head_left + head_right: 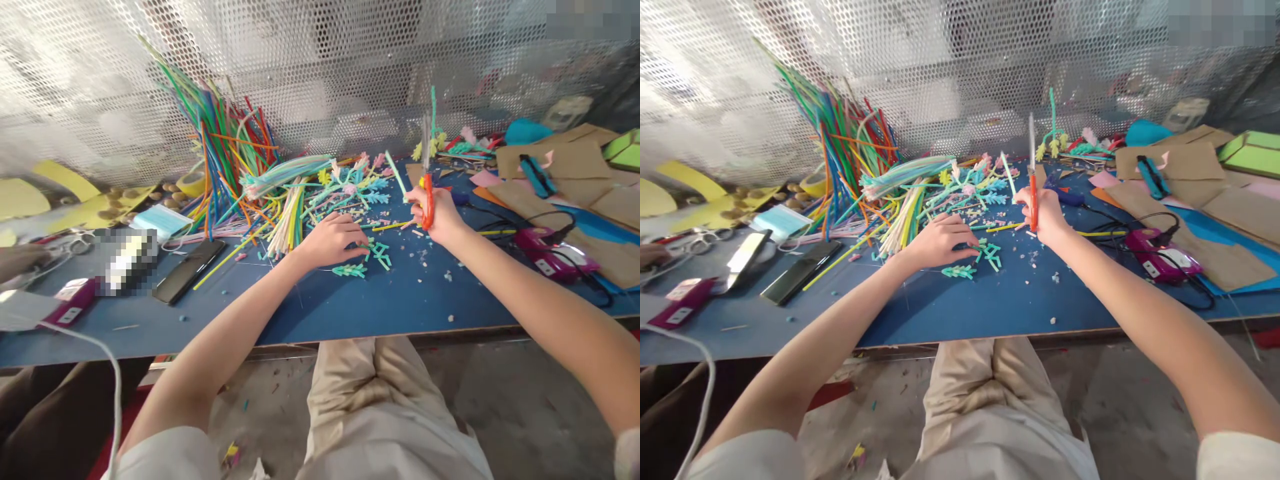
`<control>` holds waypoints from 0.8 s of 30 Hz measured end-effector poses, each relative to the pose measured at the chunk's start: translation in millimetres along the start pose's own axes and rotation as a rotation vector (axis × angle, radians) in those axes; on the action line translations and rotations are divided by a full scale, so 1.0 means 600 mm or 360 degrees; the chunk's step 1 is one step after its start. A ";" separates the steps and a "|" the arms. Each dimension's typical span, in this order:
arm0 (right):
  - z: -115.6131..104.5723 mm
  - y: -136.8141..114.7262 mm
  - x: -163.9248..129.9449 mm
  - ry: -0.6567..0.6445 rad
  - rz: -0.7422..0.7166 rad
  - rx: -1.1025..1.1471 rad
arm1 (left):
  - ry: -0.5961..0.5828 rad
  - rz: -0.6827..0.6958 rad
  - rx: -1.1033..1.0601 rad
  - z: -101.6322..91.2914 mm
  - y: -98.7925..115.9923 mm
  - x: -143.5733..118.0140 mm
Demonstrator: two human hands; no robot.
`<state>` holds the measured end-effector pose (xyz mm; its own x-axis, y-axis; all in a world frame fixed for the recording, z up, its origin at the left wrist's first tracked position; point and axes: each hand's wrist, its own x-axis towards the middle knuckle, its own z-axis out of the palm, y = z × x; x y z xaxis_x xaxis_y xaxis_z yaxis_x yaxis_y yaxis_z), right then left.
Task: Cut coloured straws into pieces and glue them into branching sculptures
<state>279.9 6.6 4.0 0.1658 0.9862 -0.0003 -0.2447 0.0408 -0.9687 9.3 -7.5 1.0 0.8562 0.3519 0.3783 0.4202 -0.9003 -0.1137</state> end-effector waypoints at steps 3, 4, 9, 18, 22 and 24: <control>0.000 -0.001 0.001 0.0081 -0.0048 0.0132 | -0.0038 -0.0005 -0.0022 0.005 -0.002 0.000; 0.000 -0.001 0.002 0.0069 -0.0072 0.0170 | -0.0044 -0.0009 -0.0029 0.007 -0.003 0.000; 0.005 0.007 0.002 -0.0006 -0.0129 0.0298 | -0.0034 -0.0044 -0.0039 0.012 -0.002 0.000; 0.023 0.021 -0.021 -0.0150 -0.0139 0.0135 | 0.0057 -0.0135 0.0037 0.003 0.000 -0.001; 0.027 0.026 -0.026 -0.0165 -0.0121 0.0074 | 0.0056 -0.0163 -0.0007 -0.007 0.007 0.002; 0.028 0.030 -0.026 -0.0171 -0.0109 0.0056 | 0.0074 -0.0172 -0.0109 -0.024 0.018 0.011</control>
<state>257.0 -5.3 -9.6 0.0804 0.9923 0.0937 -0.2703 0.1122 -0.9562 15.4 -18.4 15.6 0.7916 0.4371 0.4270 0.4866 -0.8736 -0.0078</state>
